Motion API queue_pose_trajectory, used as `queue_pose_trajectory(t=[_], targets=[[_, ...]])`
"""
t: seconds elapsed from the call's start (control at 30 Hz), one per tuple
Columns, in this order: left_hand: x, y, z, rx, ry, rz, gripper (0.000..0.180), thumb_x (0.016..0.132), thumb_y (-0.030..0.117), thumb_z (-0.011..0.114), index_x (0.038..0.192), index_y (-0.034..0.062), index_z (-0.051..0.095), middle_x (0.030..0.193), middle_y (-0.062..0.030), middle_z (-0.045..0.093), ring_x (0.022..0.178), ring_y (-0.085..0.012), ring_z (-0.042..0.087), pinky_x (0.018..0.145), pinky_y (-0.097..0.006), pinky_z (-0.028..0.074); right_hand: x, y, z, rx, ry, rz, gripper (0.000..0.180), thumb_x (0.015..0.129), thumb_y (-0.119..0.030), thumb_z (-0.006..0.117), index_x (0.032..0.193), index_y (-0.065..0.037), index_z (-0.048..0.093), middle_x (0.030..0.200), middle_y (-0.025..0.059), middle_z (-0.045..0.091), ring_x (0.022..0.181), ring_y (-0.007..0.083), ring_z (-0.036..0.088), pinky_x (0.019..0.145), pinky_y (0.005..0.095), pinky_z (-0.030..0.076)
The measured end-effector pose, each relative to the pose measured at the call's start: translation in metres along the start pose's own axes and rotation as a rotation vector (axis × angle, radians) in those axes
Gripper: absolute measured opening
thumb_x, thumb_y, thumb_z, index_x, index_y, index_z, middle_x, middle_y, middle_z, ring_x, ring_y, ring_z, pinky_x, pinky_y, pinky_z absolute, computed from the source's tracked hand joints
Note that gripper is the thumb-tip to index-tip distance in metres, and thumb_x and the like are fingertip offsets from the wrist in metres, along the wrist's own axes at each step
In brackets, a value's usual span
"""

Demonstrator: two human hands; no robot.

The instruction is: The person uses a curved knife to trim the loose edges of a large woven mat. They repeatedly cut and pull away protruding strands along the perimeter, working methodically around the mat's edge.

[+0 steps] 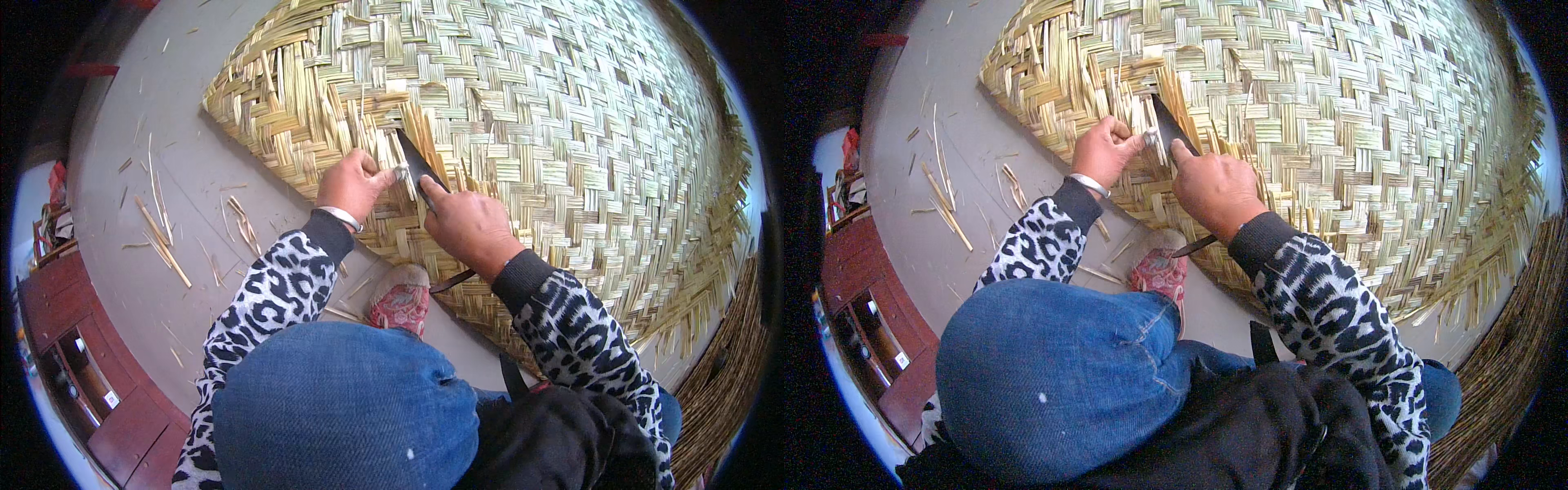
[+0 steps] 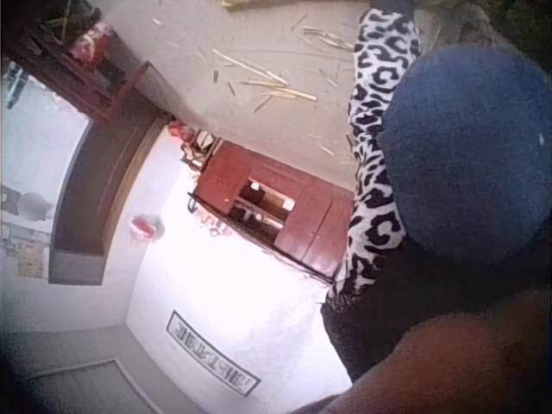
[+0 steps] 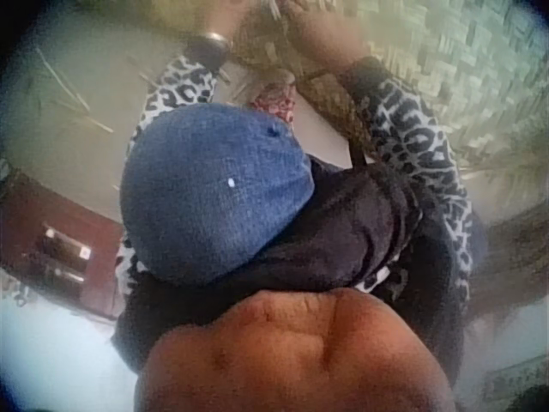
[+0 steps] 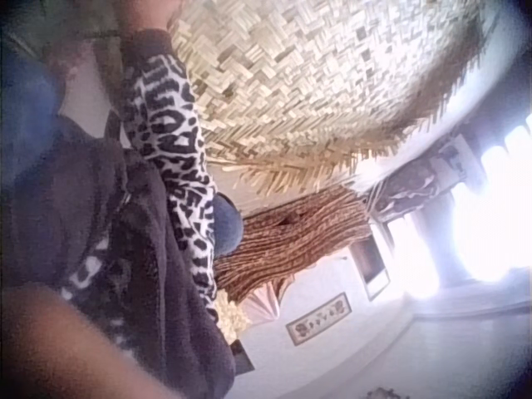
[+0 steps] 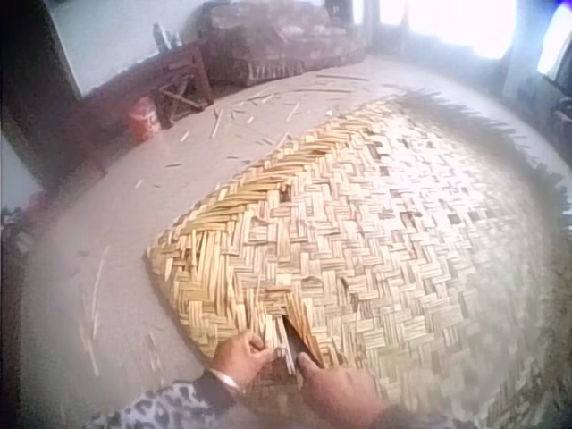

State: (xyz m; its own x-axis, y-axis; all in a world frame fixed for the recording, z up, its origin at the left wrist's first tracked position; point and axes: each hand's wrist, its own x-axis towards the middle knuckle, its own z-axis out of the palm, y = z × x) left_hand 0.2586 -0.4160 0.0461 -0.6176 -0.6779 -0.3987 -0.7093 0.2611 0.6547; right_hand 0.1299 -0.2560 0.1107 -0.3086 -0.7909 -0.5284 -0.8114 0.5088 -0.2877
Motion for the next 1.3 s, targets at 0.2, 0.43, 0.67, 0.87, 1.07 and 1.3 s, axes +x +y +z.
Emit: queue_pose_trajectory(t=[0.2,0.43,0.67,0.87,1.07,1.3], targets=[[0.005,-0.011,0.017,0.328,0.158,0.271,0.029,0.086,0.033,0.074,0.086,0.0083,0.058,0.075,-0.0095,0.065,0.067,-0.0273,0.064,0.059,-0.041,0.048,-0.063,0.013,-0.015,-0.062,-0.095,0.021,0.048,0.093,-0.020,0.051,0.140,-0.011,0.049,0.073,0.0143,0.070,0.065,0.0308,0.070,0.059,0.0444,0.055],[0.023,0.002,0.006,-0.090,0.058,-0.021,0.018,0.095,0.023,0.063,0.099,0.0058,0.066,0.074,-0.0067,0.067,0.057,-0.0134,0.059,0.053,-0.032,0.049,-0.130,0.062,-0.056,0.298,-0.164,0.098,0.058,0.086,-0.020,0.068,0.141,-0.014,0.054,0.067,0.0135,0.063,0.057,0.0230,0.065,0.057,0.0385,0.052],[0.036,0.032,0.019,-0.667,-0.261,-0.177,0.041,0.097,0.022,0.060,0.128,-0.0040,0.053,0.092,-0.0116,0.069,0.066,-0.0158,0.070,0.057,-0.026,0.058,-0.120,0.054,-0.084,1.271,-0.247,0.158,0.053,0.095,-0.012,0.060,0.147,-0.013,0.049,0.063,-0.0113,0.044,0.048,0.0002,0.036,0.045,0.0187,0.028],[0.028,0.010,0.031,-0.816,-0.593,-0.299,0.029,0.096,0.025,0.063,0.115,0.0030,0.060,0.085,-0.0054,0.069,0.067,-0.0153,0.072,0.051,-0.029,0.057,-0.125,0.047,-0.077,1.406,-0.460,0.169,0.056,0.095,-0.016,0.062,0.149,-0.013,0.046,0.064,-0.0104,0.044,0.050,0.0009,0.035,0.045,0.0195,0.027],[0.017,0.001,0.034,-0.518,-0.328,-0.080,0.030,0.092,0.029,0.070,0.083,-0.0002,0.066,0.064,-0.0113,0.065,0.058,-0.0208,0.070,0.046,-0.034,0.055,-0.115,0.038,-0.053,1.419,-0.595,0.170,0.056,0.096,-0.019,0.063,0.149,-0.015,0.047,0.074,-0.0082,0.051,0.056,0.0014,0.038,0.049,0.0194,0.029],[0.002,0.002,0.024,-0.903,-0.379,-0.326,0.030,0.096,0.031,0.068,0.103,0.0016,0.066,0.076,-0.0120,0.069,0.062,-0.0224,0.072,0.054,-0.033,0.061,-0.101,0.039,-0.039,1.522,-0.561,0.206,0.055,0.096,-0.021,0.063,0.148,-0.012,0.048,0.067,-0.0112,0.045,0.054,0.0011,0.037,0.048,0.0199,0.028]])
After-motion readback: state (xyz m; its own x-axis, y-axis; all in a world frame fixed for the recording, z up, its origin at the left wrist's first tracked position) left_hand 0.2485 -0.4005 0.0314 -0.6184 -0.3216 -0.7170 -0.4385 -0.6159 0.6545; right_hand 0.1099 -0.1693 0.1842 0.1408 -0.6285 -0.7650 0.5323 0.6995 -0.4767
